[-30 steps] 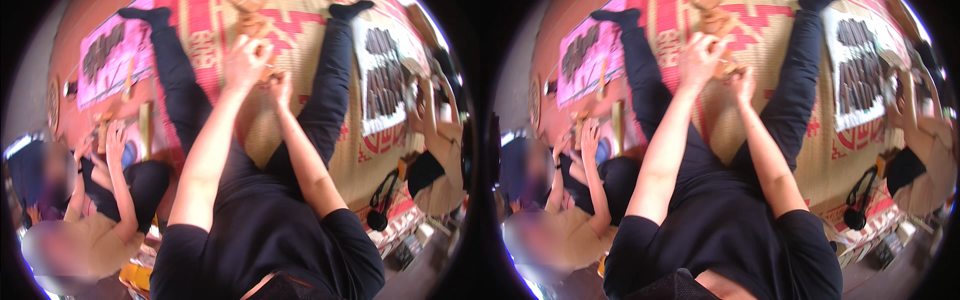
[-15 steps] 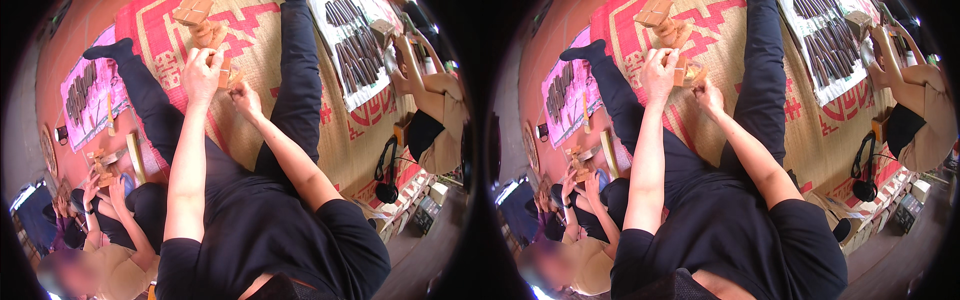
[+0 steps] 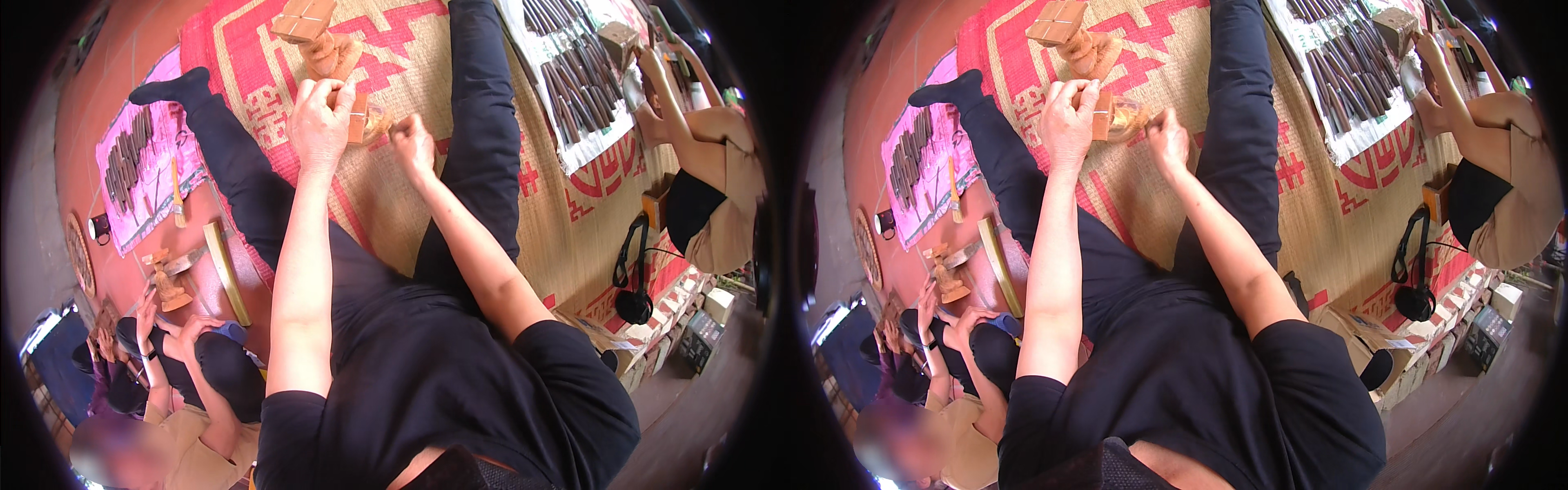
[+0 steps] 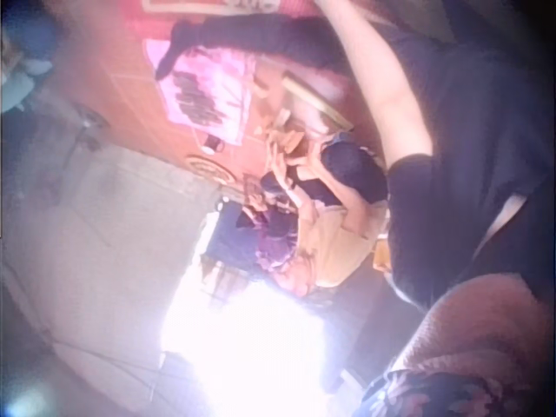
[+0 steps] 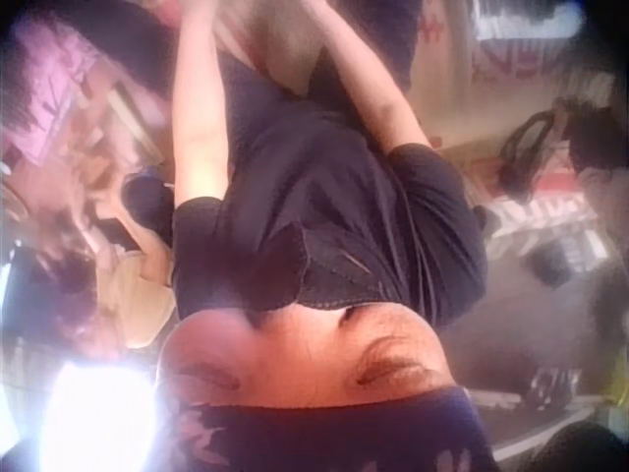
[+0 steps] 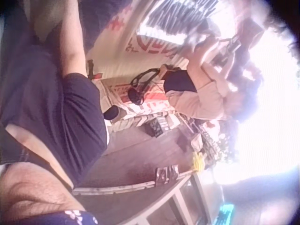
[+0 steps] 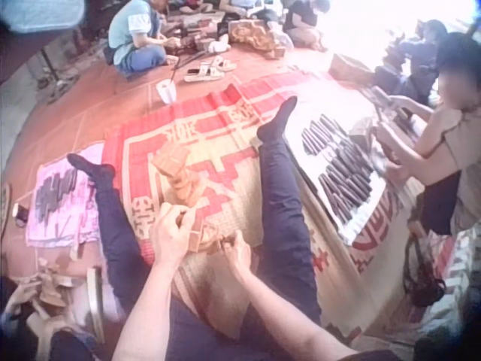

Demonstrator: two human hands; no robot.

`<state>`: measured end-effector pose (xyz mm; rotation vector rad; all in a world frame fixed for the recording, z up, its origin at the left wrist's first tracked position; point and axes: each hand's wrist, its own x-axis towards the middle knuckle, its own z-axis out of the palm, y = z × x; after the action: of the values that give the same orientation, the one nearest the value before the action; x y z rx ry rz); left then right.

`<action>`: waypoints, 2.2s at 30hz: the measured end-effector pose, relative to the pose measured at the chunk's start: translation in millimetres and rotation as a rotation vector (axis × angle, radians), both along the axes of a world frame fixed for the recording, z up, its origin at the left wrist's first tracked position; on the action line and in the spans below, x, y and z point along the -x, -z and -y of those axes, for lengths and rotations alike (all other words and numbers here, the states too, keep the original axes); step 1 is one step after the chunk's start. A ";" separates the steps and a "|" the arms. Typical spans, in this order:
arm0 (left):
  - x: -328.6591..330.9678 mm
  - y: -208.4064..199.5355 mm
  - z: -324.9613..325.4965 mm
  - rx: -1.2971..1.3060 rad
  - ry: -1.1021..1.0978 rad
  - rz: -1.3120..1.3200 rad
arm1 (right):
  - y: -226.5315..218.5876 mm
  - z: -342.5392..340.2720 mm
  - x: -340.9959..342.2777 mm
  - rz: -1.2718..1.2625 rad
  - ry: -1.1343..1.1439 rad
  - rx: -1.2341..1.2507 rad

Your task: The person sits on a mat and uses a small carving knife to shape a small wooden block. They rotate the block frequently and scrape away shavings, working on multiple sides. Other people nearby are also carving similar wooden pieces.

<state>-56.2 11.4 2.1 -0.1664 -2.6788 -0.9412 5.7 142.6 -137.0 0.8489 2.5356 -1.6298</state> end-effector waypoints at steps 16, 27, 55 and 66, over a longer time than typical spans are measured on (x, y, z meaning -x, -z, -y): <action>-1.0 -1.3 0.2 0.002 -0.008 0.016 | -30.1 -1.9 16.8 -0.179 0.072 0.341; -0.3 -3.9 -1.8 0.013 -0.008 0.021 | 5.9 -19.7 20.9 -0.116 0.097 0.703; 1.1 -0.1 -0.9 -0.004 -0.004 0.005 | -16.0 -11.7 26.6 -0.257 0.136 0.501; 1.0 -3.8 -1.5 -0.009 -0.011 0.027 | -13.0 -19.8 27.1 -0.168 0.107 0.424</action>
<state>-57.2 12.9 5.9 -0.1378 -2.6974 -0.9586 -21.5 162.4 -124.0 0.8415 2.1325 -2.2440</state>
